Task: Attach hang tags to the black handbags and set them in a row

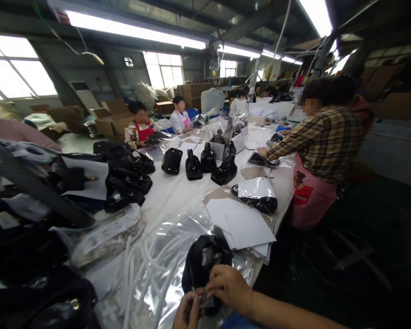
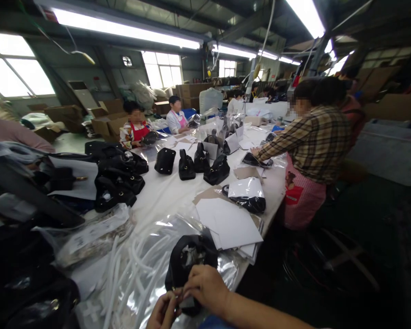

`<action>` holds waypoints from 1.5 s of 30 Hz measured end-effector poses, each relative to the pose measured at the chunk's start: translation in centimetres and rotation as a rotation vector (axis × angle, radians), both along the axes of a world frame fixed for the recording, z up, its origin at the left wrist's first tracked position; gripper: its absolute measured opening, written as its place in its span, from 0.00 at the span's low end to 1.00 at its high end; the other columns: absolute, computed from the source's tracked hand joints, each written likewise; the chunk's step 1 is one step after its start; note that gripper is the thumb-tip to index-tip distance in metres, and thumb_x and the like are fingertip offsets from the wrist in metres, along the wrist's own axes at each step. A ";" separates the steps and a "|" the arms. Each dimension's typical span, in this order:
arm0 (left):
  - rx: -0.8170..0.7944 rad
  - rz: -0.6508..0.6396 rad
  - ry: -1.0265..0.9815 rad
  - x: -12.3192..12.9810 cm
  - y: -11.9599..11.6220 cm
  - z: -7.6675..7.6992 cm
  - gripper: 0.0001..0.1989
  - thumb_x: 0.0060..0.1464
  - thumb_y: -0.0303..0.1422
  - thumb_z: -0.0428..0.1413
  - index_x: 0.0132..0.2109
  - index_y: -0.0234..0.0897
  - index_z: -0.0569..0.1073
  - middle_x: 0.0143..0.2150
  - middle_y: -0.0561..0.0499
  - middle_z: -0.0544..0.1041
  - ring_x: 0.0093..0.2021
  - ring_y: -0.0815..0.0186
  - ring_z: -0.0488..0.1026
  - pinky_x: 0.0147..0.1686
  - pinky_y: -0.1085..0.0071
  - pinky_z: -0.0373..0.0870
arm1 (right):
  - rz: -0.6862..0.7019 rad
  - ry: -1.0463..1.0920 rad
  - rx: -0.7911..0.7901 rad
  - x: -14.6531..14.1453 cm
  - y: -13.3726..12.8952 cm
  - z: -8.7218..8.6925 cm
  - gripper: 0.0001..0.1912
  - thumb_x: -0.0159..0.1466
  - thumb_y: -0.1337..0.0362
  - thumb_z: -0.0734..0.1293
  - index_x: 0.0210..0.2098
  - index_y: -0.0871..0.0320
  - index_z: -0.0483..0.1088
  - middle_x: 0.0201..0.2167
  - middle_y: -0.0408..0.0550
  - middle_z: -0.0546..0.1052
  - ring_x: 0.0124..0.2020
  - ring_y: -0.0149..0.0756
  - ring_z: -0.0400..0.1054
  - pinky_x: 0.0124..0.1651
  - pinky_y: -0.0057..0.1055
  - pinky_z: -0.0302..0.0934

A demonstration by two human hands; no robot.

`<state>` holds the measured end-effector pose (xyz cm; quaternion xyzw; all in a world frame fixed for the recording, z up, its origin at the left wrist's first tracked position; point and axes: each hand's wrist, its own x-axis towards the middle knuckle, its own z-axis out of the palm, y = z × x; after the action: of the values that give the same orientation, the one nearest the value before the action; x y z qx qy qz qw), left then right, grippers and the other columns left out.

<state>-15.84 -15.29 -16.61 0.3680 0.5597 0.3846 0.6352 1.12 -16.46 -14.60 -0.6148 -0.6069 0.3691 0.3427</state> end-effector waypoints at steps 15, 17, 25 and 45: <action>0.075 -0.051 -0.109 -0.5 -0.8 2.3 0.21 0.51 0.35 0.62 0.50 0.33 0.67 0.37 0.45 0.80 0.38 0.64 0.78 0.42 0.69 0.73 | -0.138 0.726 -0.470 -0.7 -0.8 1.0 0.21 0.54 0.52 0.72 0.39 0.61 0.72 0.31 0.49 0.79 0.35 0.36 0.74 0.40 0.33 0.66; 0.087 -0.044 -0.106 -0.5 -0.8 2.7 0.21 0.52 0.34 0.61 0.51 0.33 0.67 0.37 0.45 0.80 0.39 0.64 0.78 0.44 0.69 0.72 | -0.181 0.750 -0.511 -0.7 -0.9 0.9 0.21 0.52 0.53 0.74 0.38 0.61 0.74 0.32 0.49 0.79 0.35 0.35 0.73 0.42 0.32 0.66; 0.084 -0.009 -0.103 -0.3 -0.9 3.3 0.19 0.52 0.35 0.62 0.49 0.34 0.69 0.36 0.47 0.79 0.37 0.66 0.77 0.42 0.70 0.71 | -0.281 0.763 -0.579 -1.2 -1.1 0.9 0.17 0.48 0.54 0.77 0.34 0.57 0.77 0.31 0.44 0.78 0.33 0.33 0.70 0.39 0.29 0.65; 0.106 -0.017 -0.035 -0.5 -0.9 3.2 0.17 0.52 0.34 0.60 0.48 0.34 0.70 0.34 0.49 0.78 0.34 0.68 0.75 0.37 0.74 0.69 | -0.167 0.570 -0.488 -1.8 -1.1 0.6 0.19 0.52 0.49 0.73 0.36 0.58 0.76 0.30 0.45 0.77 0.33 0.35 0.68 0.38 0.31 0.63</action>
<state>-16.32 -16.22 -13.44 0.3990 0.5240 0.4148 0.6278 -0.72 -17.53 -13.95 -0.5984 -0.3295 0.6296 0.3700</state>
